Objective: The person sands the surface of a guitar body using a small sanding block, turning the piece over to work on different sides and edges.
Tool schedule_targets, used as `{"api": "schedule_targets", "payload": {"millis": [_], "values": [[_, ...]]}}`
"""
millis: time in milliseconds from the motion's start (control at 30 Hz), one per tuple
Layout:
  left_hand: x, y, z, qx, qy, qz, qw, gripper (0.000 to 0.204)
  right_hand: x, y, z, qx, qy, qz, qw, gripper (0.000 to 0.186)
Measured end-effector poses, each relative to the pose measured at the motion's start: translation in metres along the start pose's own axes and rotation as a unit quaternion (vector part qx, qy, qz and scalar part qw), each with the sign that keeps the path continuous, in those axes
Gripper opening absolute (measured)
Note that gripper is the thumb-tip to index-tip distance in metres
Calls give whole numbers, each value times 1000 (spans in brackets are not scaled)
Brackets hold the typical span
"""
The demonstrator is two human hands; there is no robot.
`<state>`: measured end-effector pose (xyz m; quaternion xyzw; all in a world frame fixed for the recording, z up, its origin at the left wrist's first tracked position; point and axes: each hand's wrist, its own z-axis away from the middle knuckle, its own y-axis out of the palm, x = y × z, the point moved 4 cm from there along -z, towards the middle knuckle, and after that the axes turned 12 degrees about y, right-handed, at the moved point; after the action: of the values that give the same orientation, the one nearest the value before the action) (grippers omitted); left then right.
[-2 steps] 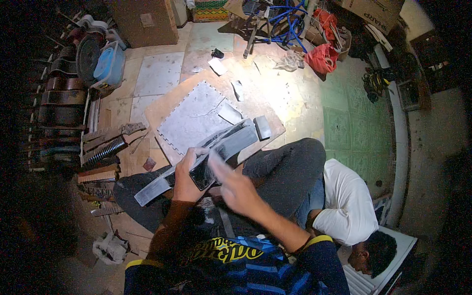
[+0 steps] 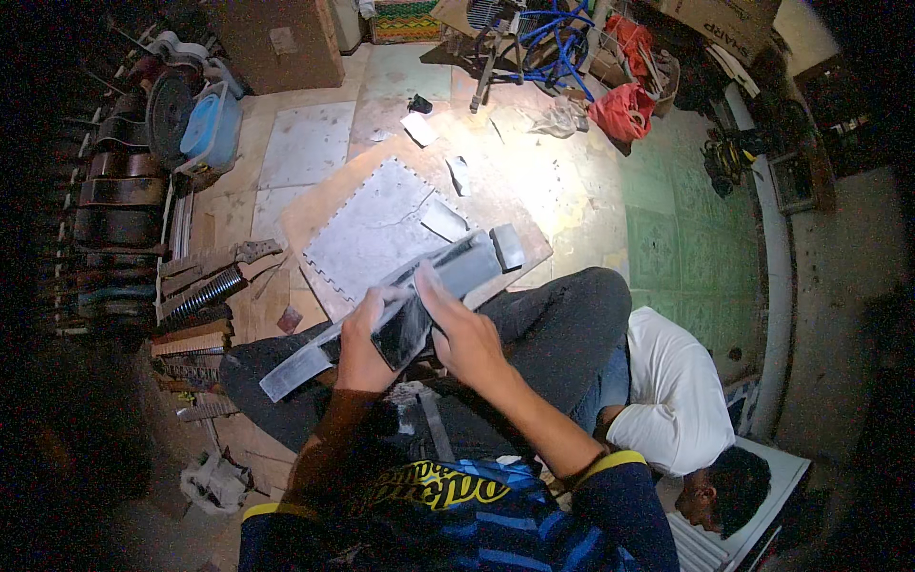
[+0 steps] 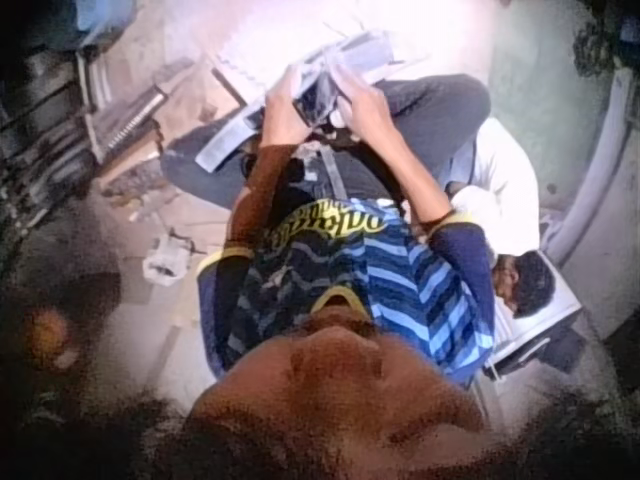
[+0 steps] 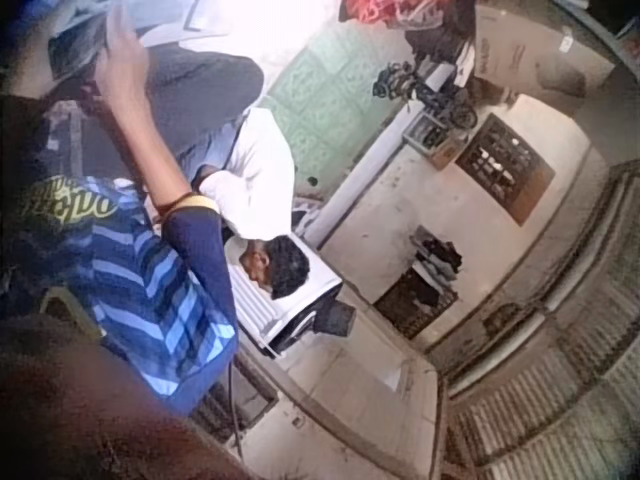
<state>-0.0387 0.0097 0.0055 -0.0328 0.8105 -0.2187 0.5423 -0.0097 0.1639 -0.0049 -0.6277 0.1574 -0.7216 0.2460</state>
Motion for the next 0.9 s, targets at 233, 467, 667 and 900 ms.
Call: {"api": "schedule_targets", "payload": {"millis": [233, 467, 667, 900], "values": [[3, 7, -3, -2, -20, 8, 1000, 43, -4, -11, -1, 46, 72, 70, 994, 80], [7, 1, -9, -5, -45, 12, 999, 45, 6, -13, -5, 22, 13, 79, 997, 85], [10, -2, -16, 5, -24, 24, 999, 48, 2, -10, 12, -8, -27, 57, 998, 83], [9, -9, -23, 6, -42, 18, 999, 50, 1, -18, 5, -6, -28, 65, 997, 75]]}}
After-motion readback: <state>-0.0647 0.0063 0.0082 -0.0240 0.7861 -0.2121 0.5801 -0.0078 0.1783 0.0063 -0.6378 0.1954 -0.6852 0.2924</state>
